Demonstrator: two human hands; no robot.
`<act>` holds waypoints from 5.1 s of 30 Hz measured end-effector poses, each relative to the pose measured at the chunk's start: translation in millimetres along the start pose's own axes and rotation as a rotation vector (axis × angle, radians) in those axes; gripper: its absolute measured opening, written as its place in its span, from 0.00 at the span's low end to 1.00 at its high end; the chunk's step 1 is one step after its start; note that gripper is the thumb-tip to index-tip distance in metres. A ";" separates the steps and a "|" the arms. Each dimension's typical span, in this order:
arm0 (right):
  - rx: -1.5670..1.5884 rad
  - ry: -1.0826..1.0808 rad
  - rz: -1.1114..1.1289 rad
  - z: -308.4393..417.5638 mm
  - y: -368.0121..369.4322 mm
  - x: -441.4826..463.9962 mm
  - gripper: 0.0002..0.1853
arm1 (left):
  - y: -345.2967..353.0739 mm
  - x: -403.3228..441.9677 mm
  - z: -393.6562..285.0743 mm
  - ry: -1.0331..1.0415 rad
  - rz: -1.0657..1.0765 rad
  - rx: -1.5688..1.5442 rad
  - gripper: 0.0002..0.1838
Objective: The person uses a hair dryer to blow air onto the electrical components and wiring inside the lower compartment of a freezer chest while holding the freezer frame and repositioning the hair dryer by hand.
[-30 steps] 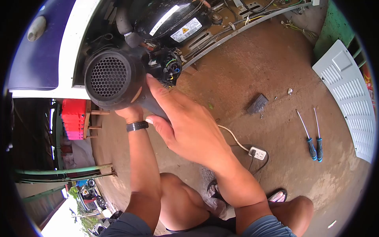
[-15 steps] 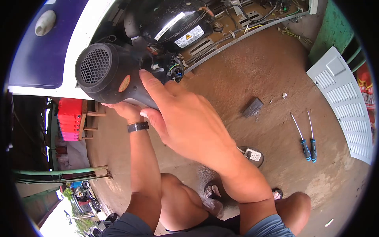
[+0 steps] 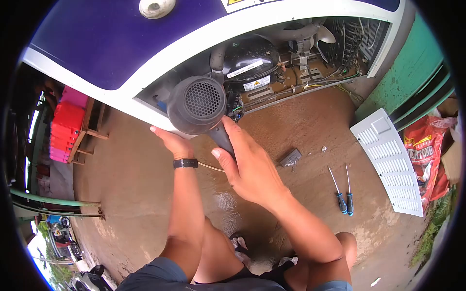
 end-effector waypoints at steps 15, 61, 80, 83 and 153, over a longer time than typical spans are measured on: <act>0.051 0.087 0.124 -8.9 30.9 -36.1 0.28 | -5.7 -3.8 14.5 -0.148 -0.084 0.026 0.52; 0.275 0.082 0.062 -22.3 -7.4 21.4 0.38 | 13.8 -8.6 -1.5 -0.001 -0.146 0.065 0.41; 0.248 0.053 0.016 -17.6 -19.2 19.8 0.38 | 0.7 -1.5 8.5 0.079 -0.192 0.148 0.48; 0.241 0.058 0.005 -16.5 -25.5 12.8 0.37 | -19.5 6.7 5.2 0.227 -0.245 0.445 0.40; 0.317 0.148 -0.067 -25.0 17.6 -5.1 0.38 | 136.3 57.4 -111.0 0.645 1.404 2.123 0.12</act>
Point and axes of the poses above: each hand's wrist, its own x-axis towards the middle knuckle, its own y-axis out of the palm, z = x × y, the point moved 3 cm from there along x, towards the middle knuckle, and after that the axes turned 3 degrees about x, right-handed, at the moved point
